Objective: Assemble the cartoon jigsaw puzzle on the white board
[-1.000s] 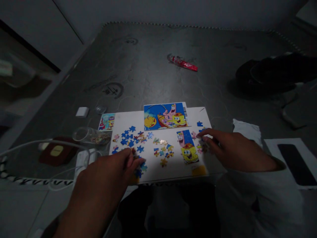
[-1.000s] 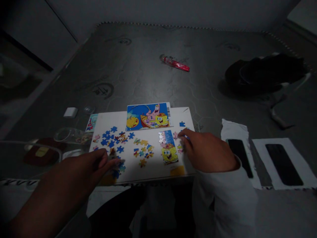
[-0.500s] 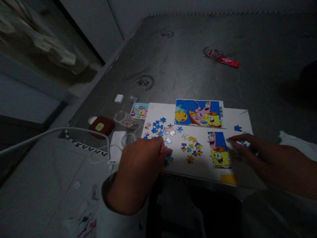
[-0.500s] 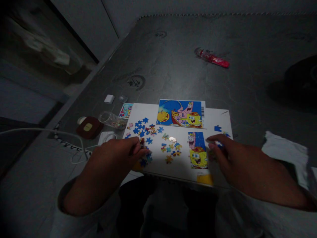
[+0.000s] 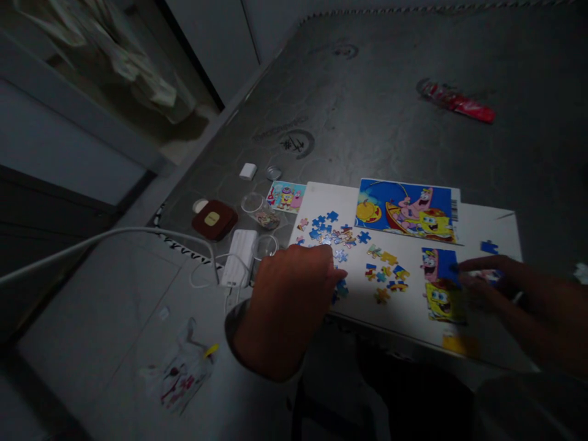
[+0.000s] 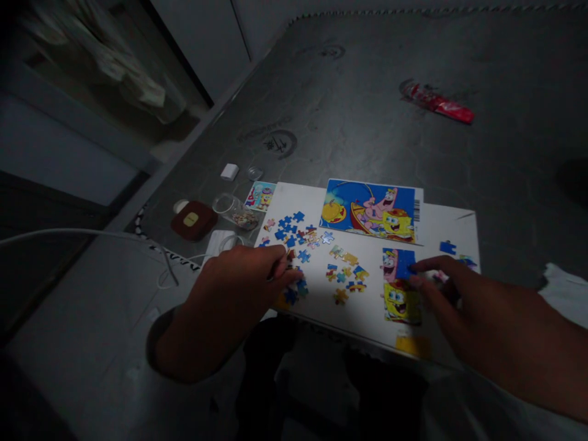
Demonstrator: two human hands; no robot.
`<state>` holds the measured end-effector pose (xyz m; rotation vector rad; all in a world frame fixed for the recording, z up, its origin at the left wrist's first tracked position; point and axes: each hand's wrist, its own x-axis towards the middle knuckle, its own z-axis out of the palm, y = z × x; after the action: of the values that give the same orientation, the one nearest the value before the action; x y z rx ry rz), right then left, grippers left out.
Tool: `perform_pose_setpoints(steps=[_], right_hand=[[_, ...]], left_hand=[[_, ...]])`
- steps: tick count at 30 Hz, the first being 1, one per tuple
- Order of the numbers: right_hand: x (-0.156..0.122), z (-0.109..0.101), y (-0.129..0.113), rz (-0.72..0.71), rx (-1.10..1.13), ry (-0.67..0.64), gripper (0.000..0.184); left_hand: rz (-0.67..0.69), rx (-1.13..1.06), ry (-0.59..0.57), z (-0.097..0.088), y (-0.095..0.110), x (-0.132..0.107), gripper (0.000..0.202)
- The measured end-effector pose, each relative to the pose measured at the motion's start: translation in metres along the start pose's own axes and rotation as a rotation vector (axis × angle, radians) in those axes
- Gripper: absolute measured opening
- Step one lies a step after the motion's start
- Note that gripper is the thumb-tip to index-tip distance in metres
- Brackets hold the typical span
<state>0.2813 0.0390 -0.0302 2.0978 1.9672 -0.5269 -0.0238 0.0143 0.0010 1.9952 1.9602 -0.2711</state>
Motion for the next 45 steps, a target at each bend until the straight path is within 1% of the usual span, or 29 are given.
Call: perform_pose_setpoints(steps=[1,3,8,11,14,18,21,26,30,33,35,40,45], right_hand=[[-0.001,-0.003,-0.004,0.023,0.036,-0.065,0.044],[-0.001,-0.006,-0.009,0.055,0.044,-0.105,0.046],[-0.004,-0.004,-0.014,-0.002,0.01,-0.082,0.049],[-0.005,0.0,-0.015,-0.02,0.008,-0.085,0.053],[-0.004,0.003,-0.013,0.006,-0.003,-0.09,0.063],[-0.004,0.008,-0.009,-0.007,-0.014,-0.096,0.071],[-0.004,0.009,-0.007,-0.023,-0.024,-0.092,0.072],[-0.005,0.008,-0.009,-0.06,-0.017,-0.057,0.069],[-0.007,0.004,-0.012,-0.064,-0.009,-0.076,0.071],[-0.01,0.001,-0.017,-0.069,-0.01,-0.075,0.072],[-0.011,-0.001,-0.021,-0.094,0.001,-0.064,0.07],[-0.011,-0.003,-0.029,-0.225,0.035,-0.01,0.072],[-0.011,0.0,-0.03,-0.253,0.01,0.038,0.064]], left_hand=[[0.002,0.003,0.004,0.0,-0.001,0.0,0.027],[0.021,0.008,0.014,0.0,-0.001,0.0,0.026],[0.131,-0.02,0.025,0.001,0.005,0.001,0.017],[0.232,-0.055,0.056,0.003,0.011,0.0,0.024],[0.285,-0.018,0.066,0.008,0.015,0.001,0.033],[0.257,0.049,0.073,0.014,0.017,0.004,0.053],[0.244,0.068,0.067,0.017,0.02,0.007,0.062],[0.254,0.071,0.061,0.021,0.021,0.012,0.058],[0.251,0.083,0.072,0.022,0.019,0.015,0.059],[0.272,0.083,0.076,0.021,0.021,0.013,0.06],[0.293,0.076,0.063,0.02,0.022,0.01,0.062],[0.306,0.071,0.021,0.021,0.021,0.005,0.067],[0.299,0.058,0.01,0.023,0.018,0.007,0.066]])
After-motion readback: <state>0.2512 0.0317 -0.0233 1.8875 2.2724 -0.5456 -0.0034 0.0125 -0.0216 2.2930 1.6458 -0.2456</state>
